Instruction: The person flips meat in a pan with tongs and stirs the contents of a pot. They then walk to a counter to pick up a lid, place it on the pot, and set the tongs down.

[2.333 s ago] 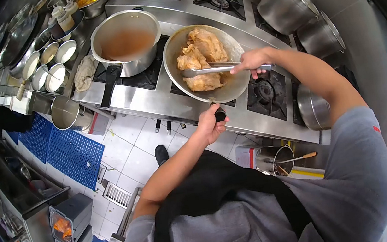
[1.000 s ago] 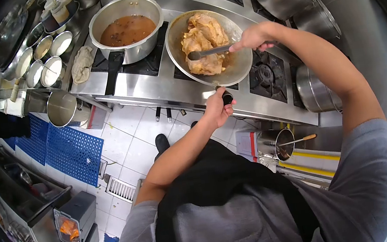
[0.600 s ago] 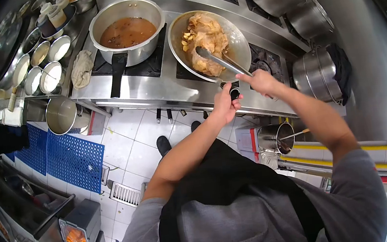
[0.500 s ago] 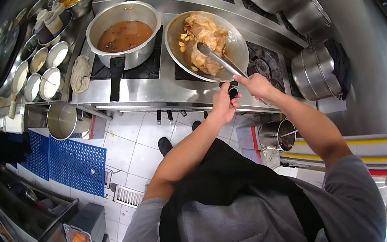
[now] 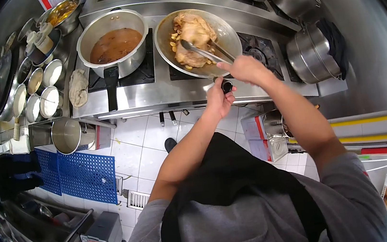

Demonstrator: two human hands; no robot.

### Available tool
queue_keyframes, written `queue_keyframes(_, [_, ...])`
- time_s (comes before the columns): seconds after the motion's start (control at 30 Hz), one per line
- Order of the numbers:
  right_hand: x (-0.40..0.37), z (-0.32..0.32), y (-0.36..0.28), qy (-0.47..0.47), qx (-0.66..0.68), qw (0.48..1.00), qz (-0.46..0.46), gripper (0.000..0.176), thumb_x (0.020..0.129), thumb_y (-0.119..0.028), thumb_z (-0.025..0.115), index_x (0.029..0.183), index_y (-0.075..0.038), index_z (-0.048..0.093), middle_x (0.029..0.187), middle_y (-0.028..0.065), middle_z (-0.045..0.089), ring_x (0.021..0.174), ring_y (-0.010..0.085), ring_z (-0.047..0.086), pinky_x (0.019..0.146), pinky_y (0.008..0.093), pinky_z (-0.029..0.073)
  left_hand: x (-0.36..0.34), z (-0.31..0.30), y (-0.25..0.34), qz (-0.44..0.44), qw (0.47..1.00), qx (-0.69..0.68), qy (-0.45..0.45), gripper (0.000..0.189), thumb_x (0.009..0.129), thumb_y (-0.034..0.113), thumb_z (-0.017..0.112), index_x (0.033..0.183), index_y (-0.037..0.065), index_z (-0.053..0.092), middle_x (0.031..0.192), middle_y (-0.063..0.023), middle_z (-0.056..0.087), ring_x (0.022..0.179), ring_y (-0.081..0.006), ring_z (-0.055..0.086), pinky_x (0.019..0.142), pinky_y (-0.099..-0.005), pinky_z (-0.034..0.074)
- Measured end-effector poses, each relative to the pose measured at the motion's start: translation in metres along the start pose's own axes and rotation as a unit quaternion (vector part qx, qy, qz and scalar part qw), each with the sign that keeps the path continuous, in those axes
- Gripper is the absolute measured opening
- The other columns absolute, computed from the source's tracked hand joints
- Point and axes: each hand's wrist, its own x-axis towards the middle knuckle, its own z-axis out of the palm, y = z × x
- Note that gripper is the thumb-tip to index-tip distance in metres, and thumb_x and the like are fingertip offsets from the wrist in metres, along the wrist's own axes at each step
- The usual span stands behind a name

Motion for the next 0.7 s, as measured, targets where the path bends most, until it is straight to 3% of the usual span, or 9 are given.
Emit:
queue_keyframes(0.1, [0.008,-0.015,0.0,0.08,-0.103,0.985,-0.109,0.073,0.088,-0.065,0.05,0.073,0.004,0.068,0.061,0.0138,0.064,0.064,0.027,0.067,0.064,0.0404,0.053,-0.001,-0.001,0.001,-0.003,1.0,-0.003,0.008,0.03,0.1,0.033,0.046,0.094,0.004,0.049,0.072,-0.0131,0.057,0.048,-0.0097,0.038,0.042,-0.0215,0.034])
queue_keyframes(0.27, [-0.025,-0.086,0.002,0.05,-0.193,0.979,-0.052,0.078,0.086,-0.07,0.05,0.061,0.003,0.064,0.051,0.0135,0.057,0.053,0.0254,0.063,0.059,0.0387,0.053,-0.006,-0.001,0.009,0.004,1.0,0.001,0.024,0.031,0.101,0.032,0.046,0.093,0.003,0.049,0.072,-0.0129,0.055,0.048,-0.0095,0.037,0.042,-0.0216,0.033])
queue_keyframes(0.33, [-0.001,-0.103,0.027,0.106,-0.149,0.98,-0.078,0.083,0.084,-0.073,0.05,0.05,0.003,0.056,0.046,0.0132,0.052,0.043,0.0269,0.057,0.047,0.0405,0.049,-0.007,0.0,0.01,0.001,0.999,0.023,0.028,0.03,0.101,0.032,0.045,0.093,0.003,0.049,0.072,-0.0122,0.055,0.048,-0.009,0.037,0.042,-0.0218,0.033])
queue_keyframes(0.47, [0.04,-0.128,0.025,0.111,-0.184,0.972,-0.093,0.086,0.083,-0.075,0.049,0.049,0.004,0.051,0.047,0.0135,0.051,0.04,0.0258,0.054,0.042,0.0376,0.046,-0.009,-0.001,0.009,0.0,0.999,0.027,0.027,0.034,0.1,0.034,0.047,0.097,0.001,0.05,0.074,-0.0117,0.054,0.048,-0.0084,0.036,0.042,-0.0216,0.031])
queue_keyframes(0.53, [0.065,-0.134,0.015,0.077,-0.179,0.974,-0.115,0.086,0.083,-0.076,0.049,0.049,0.003,0.049,0.047,0.0123,0.051,0.039,0.0248,0.054,0.041,0.0374,0.046,-0.004,-0.006,0.009,-0.003,1.0,0.001,0.027,0.027,0.098,0.032,0.051,0.095,0.006,0.044,0.074,-0.0161,0.056,0.046,-0.0105,0.035,0.04,-0.0231,0.03])
queue_keyframes(0.6, [0.083,-0.143,-0.003,0.085,-0.204,0.967,-0.125,0.084,0.084,-0.074,0.048,0.055,0.005,0.055,0.054,0.0143,0.057,0.043,0.0248,0.056,0.044,0.0371,0.048,-0.008,-0.004,0.009,-0.01,0.999,0.006,0.032,0.029,0.098,0.032,0.051,0.095,0.004,0.046,0.074,-0.0151,0.055,0.046,-0.0098,0.035,0.04,-0.0222,0.03])
queue_keyframes(0.67, [0.098,-0.153,-0.022,0.065,-0.289,0.936,-0.189,0.079,0.086,-0.072,0.048,0.078,0.003,0.067,0.078,0.0162,0.066,0.052,0.0242,0.06,0.052,0.0376,0.052,-0.011,-0.001,0.008,0.006,0.999,0.024,0.044,0.036,0.098,0.034,0.051,0.1,-0.001,0.05,0.074,-0.0119,0.054,0.046,-0.008,0.034,0.04,-0.0203,0.029])
queue_keyframes(0.7, [0.11,-0.155,-0.03,0.065,-0.289,0.935,-0.195,0.079,0.086,-0.072,0.048,0.078,0.003,0.067,0.078,0.0162,0.066,0.052,0.0242,0.06,0.052,0.0376,0.052,-0.011,-0.001,0.008,0.007,0.999,0.026,0.042,0.037,0.098,0.035,0.051,0.101,-0.002,0.051,0.074,-0.0121,0.054,0.046,-0.0079,0.034,0.04,-0.0203,0.028])
